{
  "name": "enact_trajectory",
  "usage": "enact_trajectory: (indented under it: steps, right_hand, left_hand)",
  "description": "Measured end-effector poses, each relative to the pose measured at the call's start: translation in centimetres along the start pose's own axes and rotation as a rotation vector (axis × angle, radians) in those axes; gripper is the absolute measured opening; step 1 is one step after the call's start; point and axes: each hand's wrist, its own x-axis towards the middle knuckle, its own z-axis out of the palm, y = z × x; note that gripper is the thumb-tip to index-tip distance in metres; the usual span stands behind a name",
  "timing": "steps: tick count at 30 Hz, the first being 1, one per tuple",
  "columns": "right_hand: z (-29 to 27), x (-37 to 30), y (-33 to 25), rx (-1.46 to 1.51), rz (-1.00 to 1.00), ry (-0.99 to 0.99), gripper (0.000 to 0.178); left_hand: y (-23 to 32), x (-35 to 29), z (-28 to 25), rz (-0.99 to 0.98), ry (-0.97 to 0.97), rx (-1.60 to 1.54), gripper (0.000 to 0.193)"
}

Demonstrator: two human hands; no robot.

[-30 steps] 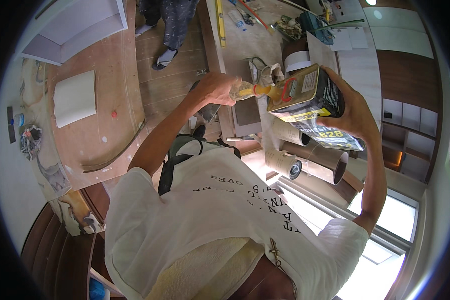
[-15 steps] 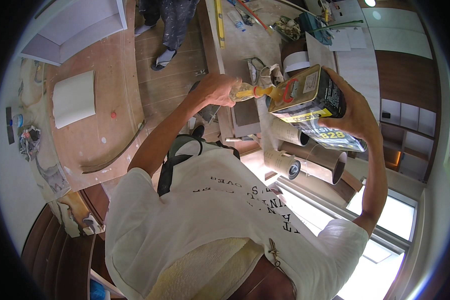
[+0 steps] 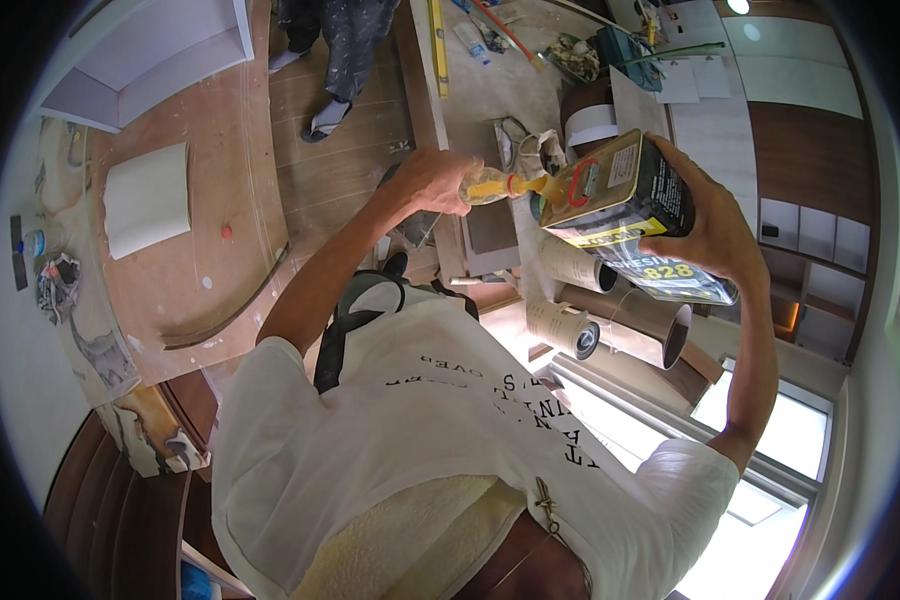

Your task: The person handles a small bottle and a can, pours liquid from the can into the bottle, then picks up a wooden panel and places it against a curved furniture structure. The person adjusts the panel's position and presses it into place.

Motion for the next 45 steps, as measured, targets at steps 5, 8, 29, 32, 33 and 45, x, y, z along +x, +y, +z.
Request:
enact_trajectory:
  steps: [5, 8, 29, 32, 33, 45]
  right_hand:
    - [-0.1, 0.1, -0.1, 0.004, 0.004, 0.001, 0.114]
    - [-0.3, 0.1, -0.2, -0.008, 0.008, -0.001, 0.114]
    - [-0.2, 0.5, -0.6, -0.058, -0.006, -0.019, 0.112]
    - [-0.4, 0.5, -0.9, -0.065, -0.013, -0.021, 0.111]
    - [-0.4, 0.5, -0.9, -0.061, -0.018, -0.018, 0.111]
    - [-0.4, 0.5, -0.7, -0.072, 0.001, -0.023, 0.112]
  left_hand:
    - [0.1, 0.0, -0.2, -0.012, -0.022, 0.006, 0.051]
    - [0.0, 0.0, -0.3, -0.018, -0.028, 0.011, 0.051]
    - [0.3, -0.5, -0.7, -0.004, -0.016, 0.006, 0.052]
    - [0.2, -0.5, -0.5, 0.007, -0.006, 0.015, 0.053]
    - [0.1, -0.5, -0.4, 0.014, -0.001, 0.021, 0.054]
    - [0.1, -0.1, -0.1, 0.002, -0.041, 0.030, 0.053]
